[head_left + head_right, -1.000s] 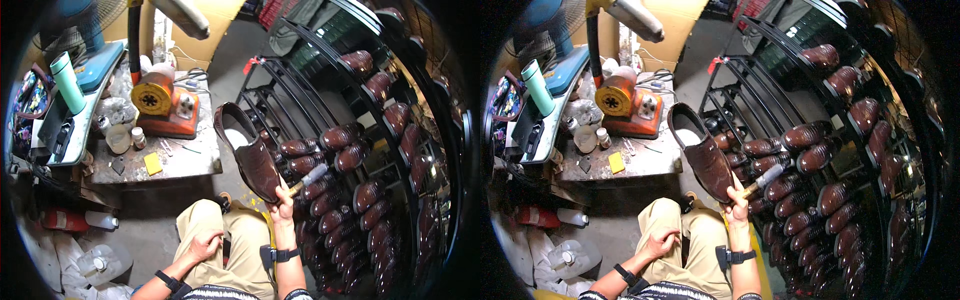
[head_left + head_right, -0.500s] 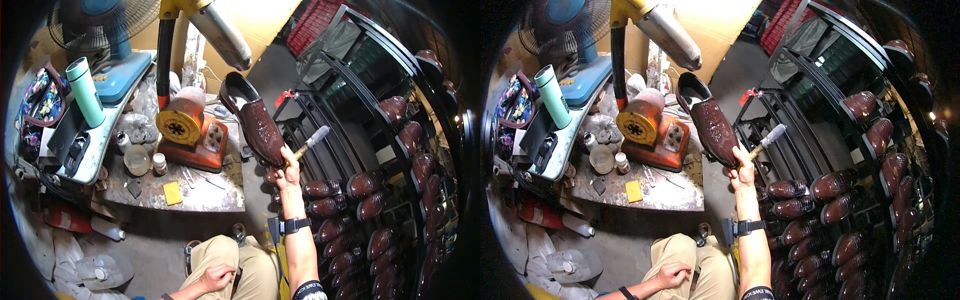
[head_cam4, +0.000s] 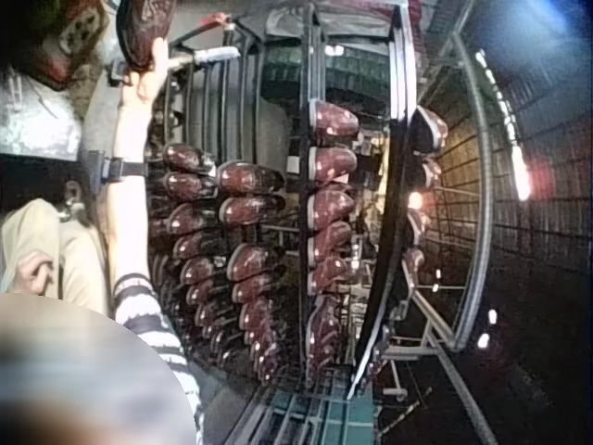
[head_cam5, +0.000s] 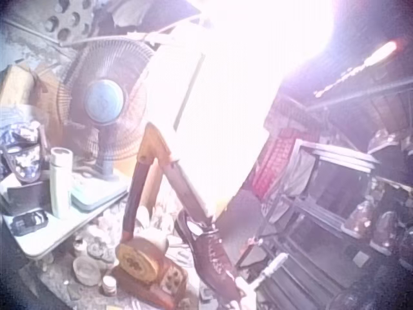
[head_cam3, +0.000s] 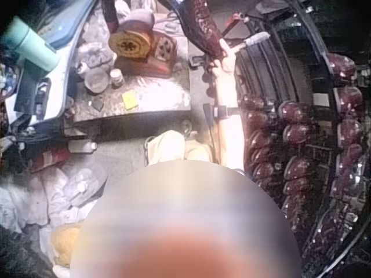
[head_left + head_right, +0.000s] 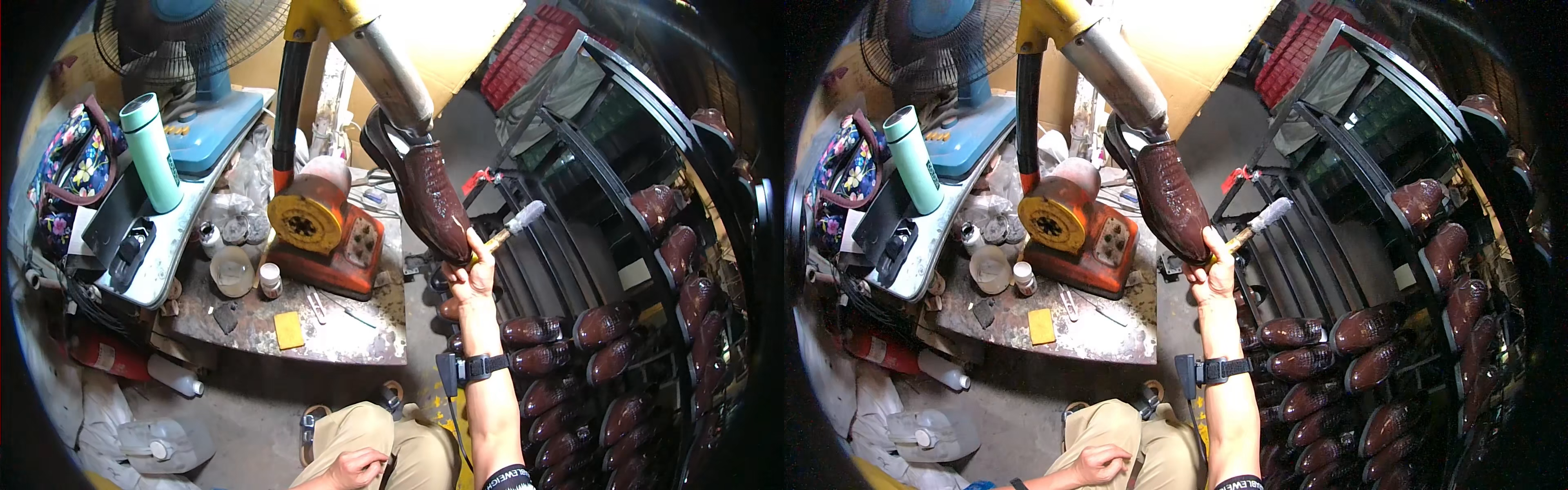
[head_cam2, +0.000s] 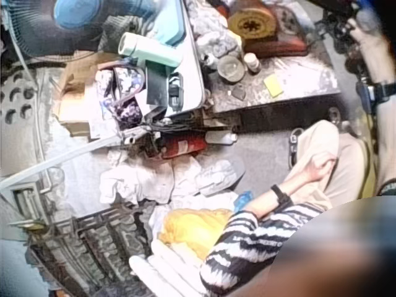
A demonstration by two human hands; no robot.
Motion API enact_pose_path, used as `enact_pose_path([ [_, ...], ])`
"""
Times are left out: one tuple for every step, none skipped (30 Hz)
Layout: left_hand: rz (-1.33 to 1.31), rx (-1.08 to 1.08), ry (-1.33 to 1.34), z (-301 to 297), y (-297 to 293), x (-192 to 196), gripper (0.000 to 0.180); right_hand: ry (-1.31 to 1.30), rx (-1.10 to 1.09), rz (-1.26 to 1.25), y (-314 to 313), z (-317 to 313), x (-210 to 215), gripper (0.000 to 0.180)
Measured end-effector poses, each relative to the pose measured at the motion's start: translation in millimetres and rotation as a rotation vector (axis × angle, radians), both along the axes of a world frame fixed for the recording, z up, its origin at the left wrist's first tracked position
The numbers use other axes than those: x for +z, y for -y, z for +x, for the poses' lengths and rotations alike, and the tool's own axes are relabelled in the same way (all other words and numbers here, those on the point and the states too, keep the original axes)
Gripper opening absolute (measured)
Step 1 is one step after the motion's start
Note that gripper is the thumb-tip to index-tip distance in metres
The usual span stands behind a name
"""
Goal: The recorder polishes brown leather shoes using a brush in a manufacturing workshop.
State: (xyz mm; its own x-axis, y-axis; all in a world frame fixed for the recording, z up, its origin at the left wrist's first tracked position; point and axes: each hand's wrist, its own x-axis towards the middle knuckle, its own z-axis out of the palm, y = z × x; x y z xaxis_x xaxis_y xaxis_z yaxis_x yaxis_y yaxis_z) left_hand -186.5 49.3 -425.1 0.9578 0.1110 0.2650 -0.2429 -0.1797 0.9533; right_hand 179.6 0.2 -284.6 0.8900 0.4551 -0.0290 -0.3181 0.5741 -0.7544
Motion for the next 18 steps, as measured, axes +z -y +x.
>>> enact_pose_path([
  [-0.014, 0.065, -0.029, -1, 0, 1, 0.009, 0.003, -0.002, 0.0, -1, 1, 1, 0.017],
  [-0.013, 0.064, -0.025, -2, 0, 2, 0.009, -0.005, -0.004, 0.006, -2, 1, 3, 0.017],
  [0.0, 0.033, -0.029, -4, -1, 2, 0.01, -0.007, 0.001, 0.009, -3, 2, 4, 0.018],
  [0.013, 0.002, -0.033, -4, -2, 2, 0.014, -0.009, -0.005, 0.013, -5, 2, 5, 0.018],
  [0.015, 0.003, -0.029, -5, -2, 1, 0.014, -0.033, -0.022, -0.001, -6, 1, 5, 0.018],
  [0.001, 0.001, -0.041, -5, -2, 0, 0.015, -0.024, -0.002, 0.01, -8, 0, 5, 0.019],
  [-0.012, 0.001, -0.053, -5, -2, -1, 0.015, -0.056, -0.002, 0.033, -9, -2, 4, 0.02],
  [-0.011, 0.005, -0.047, -5, -1, -2, 0.015, -0.118, -0.023, 0.036, -11, -3, 4, 0.021],
  [-0.009, 0.018, -0.043, -5, -1, -3, 0.015, -0.195, -0.023, 0.094, -12, -4, 4, 0.021],
  [-0.007, 0.029, -0.041, -5, 0, -3, 0.016, -0.3, -0.048, 0.142, -14, -4, 4, 0.022],
  [-0.006, 0.031, -0.038, -6, 0, -4, 0.016, -0.255, 0.001, 0.161, -16, -4, 5, 0.022],
  [-0.031, 0.026, -0.046, -6, 1, -4, 0.016, -0.321, -0.044, 0.161, -18, -5, 6, 0.022],
  [-0.056, 0.019, -0.056, -7, 1, -4, 0.017, -0.411, -0.081, 0.155, -19, -5, 8, 0.023],
  [-0.054, 0.014, -0.055, -8, 0, -4, 0.017, -0.387, -0.097, 0.164, -20, -6, 10, 0.023],
  [-0.074, -0.018, -0.132, -10, 0, -4, 0.017, -0.404, -0.098, 0.165, -20, -9, 12, 0.023],
  [-0.092, -0.052, -0.21, -10, -1, -3, 0.018, -0.422, -0.102, 0.168, -19, -13, 14, 0.024],
  [-0.087, -0.065, -0.209, -10, -2, -3, 0.018, -0.402, -0.098, 0.199, -15, -22, 16, 0.024],
  [-0.037, -0.035, -0.168, -10, -2, -4, 0.019, -0.441, -0.237, 0.187, -12, -32, 16, 0.02],
])
